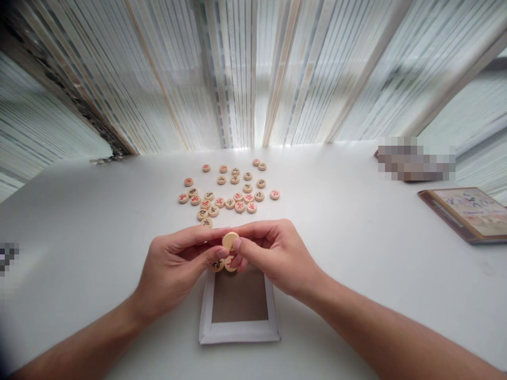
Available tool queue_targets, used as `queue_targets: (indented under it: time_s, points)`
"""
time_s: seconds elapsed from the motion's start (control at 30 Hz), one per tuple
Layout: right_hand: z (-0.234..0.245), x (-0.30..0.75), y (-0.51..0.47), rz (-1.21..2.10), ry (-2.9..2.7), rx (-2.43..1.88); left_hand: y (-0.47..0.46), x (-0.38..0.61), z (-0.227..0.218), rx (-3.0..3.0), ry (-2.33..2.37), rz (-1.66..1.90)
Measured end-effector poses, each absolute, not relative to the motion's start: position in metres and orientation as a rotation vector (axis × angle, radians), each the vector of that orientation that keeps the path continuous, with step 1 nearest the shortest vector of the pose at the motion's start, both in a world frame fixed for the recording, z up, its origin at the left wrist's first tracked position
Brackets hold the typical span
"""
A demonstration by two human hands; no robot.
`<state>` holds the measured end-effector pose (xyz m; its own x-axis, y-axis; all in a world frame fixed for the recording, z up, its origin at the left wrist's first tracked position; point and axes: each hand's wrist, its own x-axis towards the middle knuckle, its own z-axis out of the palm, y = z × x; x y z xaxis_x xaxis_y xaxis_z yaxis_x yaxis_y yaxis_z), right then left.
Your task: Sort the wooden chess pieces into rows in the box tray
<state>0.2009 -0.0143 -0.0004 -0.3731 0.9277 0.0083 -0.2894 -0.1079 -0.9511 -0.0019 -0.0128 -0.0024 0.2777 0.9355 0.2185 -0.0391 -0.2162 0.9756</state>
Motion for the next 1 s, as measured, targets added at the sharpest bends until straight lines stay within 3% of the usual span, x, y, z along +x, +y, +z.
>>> queue_targets:
  time_s: [1.0]
  points:
    - [0.0020, 0.1997, -0.0135, 1.735, -1.106, -0.839, -0.0107, 0.0020, 0.0062, 1.375, 0.779, 1.097]
